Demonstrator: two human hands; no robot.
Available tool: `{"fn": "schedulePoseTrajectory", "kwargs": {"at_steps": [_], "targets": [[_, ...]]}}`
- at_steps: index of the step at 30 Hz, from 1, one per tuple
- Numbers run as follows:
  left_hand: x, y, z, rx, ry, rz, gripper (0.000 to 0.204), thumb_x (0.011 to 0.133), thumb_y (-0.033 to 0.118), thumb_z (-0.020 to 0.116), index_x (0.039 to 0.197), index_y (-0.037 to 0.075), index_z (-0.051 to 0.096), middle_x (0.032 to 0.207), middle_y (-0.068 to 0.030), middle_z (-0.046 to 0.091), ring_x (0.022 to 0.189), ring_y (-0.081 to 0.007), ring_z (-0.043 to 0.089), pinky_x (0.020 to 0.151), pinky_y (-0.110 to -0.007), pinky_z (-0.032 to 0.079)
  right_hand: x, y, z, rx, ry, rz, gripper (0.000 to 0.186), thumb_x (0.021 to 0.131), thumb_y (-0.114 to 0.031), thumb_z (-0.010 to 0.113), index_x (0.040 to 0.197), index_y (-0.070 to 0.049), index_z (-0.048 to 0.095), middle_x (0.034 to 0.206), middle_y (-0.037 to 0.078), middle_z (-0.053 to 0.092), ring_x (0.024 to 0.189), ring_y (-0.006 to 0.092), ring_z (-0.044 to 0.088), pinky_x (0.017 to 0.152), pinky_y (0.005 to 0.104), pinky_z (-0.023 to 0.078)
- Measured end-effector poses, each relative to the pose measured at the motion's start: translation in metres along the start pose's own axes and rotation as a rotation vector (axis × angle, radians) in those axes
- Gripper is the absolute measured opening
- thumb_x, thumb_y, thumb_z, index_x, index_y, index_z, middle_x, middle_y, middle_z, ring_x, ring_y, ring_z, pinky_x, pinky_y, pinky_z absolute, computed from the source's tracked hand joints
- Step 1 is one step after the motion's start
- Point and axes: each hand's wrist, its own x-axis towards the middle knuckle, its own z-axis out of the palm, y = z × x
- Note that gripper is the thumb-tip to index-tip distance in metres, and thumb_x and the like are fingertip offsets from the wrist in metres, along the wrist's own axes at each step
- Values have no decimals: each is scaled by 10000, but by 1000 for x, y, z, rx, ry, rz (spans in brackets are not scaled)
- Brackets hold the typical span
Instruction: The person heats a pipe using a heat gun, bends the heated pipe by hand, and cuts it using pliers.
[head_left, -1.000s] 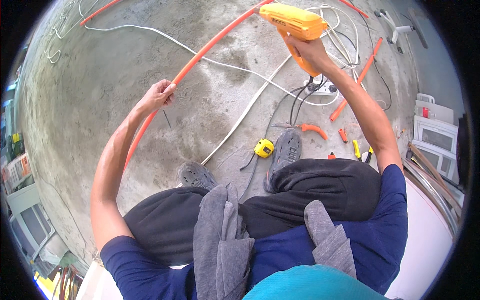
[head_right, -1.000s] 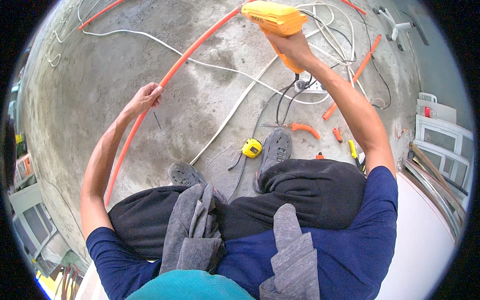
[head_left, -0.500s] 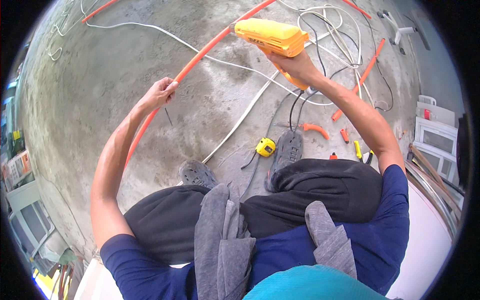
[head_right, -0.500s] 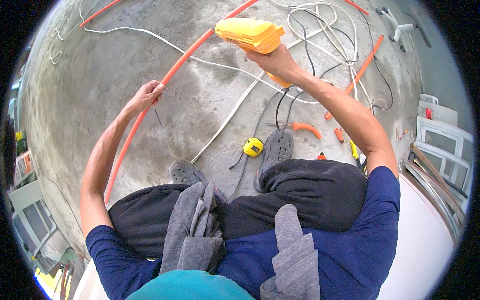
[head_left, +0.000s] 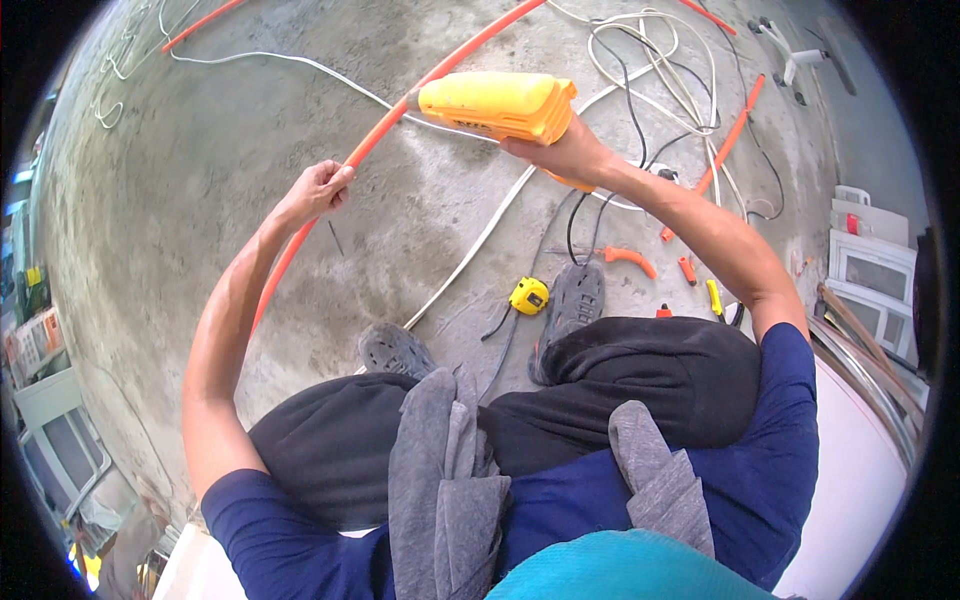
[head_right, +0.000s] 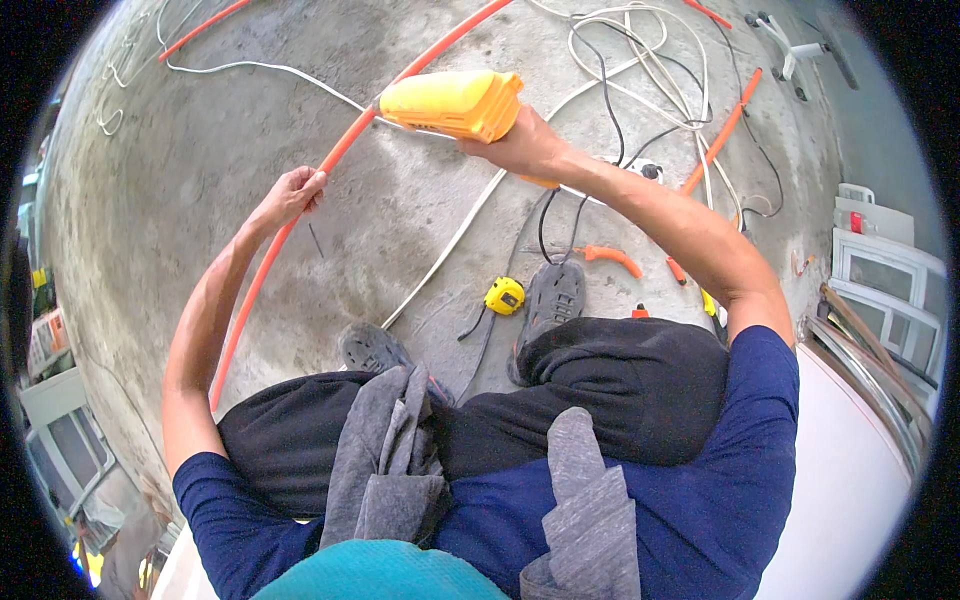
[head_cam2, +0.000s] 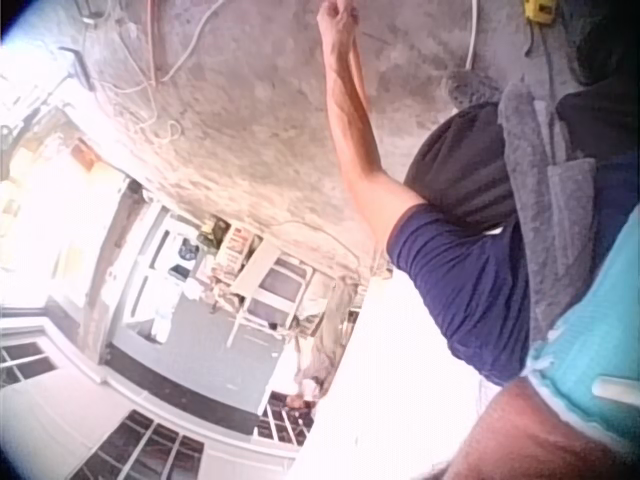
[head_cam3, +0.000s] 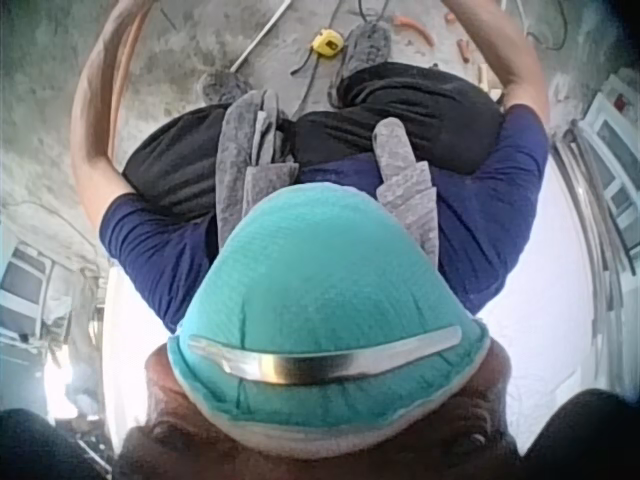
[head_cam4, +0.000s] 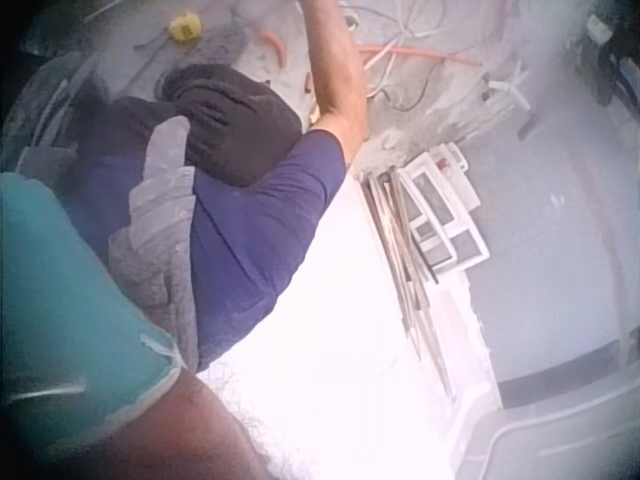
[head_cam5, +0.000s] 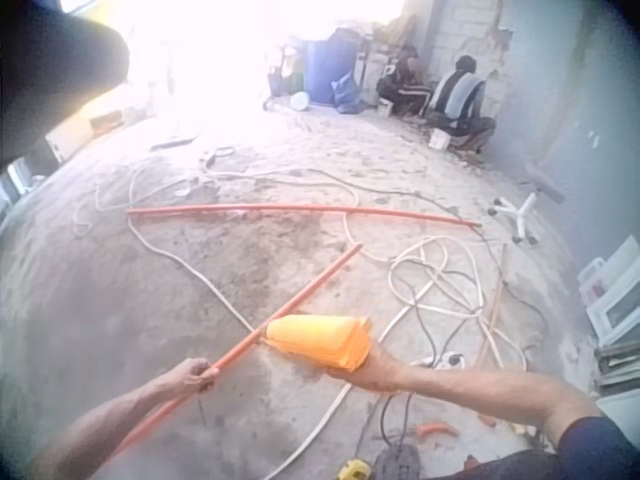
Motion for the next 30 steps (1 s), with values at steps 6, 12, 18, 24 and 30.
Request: {"fn": "schedulePoseTrajectory", "kwargs": {"at_steps": [6, 12, 18, 24, 30], "targets": [[0, 4, -1, 52, -17, -12, 368, 1076, 432, 564, 993, 75, 604, 774, 48, 550, 676, -58, 508, 611, -258, 449, 0, 19, -10, -57, 171, 33, 432, 896, -339, 760, 1225, -74, 671, 1029, 87, 748, 974, 200, 723, 865, 359, 574], [-2, 3, -2, 88, -16, 5, 364, 1080, 435, 555, 1004, 83, 603, 776, 53, 536, 673, -54, 483, 598, -255, 433, -1, 28, -29, -68, 240, 123, 419, 887, -342, 759, 1207, -82, 688, 968, 86, 756, 911, 190, 729, 810, 365, 576], [-3, 3, -2, 63, -29, 9, 381, 1070, 458, 567, 1030, 81, 606, 777, 56, 529, 680, -50, 482, 591, -253, 427, -3, 29, -49, -32, 262, 155, 397, 901, -333, 754, 1176, -54, 689, 902, 53, 731, 830, 125, 693, 733, 322, 562], [-4, 4, -1, 90, -24, 18, 368, 1045, 439, 625, 1069, 73, 605, 770, 60, 517, 665, -49, 476, 581, -250, 414, 1, 36, -68, -16, 344, 98, 366, 908, -307, 758, 1154, -45, 687, 849, 15, 696, 763, 94, 645, 699, 296, 539], [-5, 6, 0, 75, 2, -25, 398, 1008, 432, 686, 1108, 58, 594, 782, 45, 529, 669, -59, 494, 584, -250, 427, 7, 37, -78, -21, 452, 58, 177, 950, -240, 734, 946, -75, 672, 699, -40, 582, 602, 46, 519, 546, 253, 422]]}}
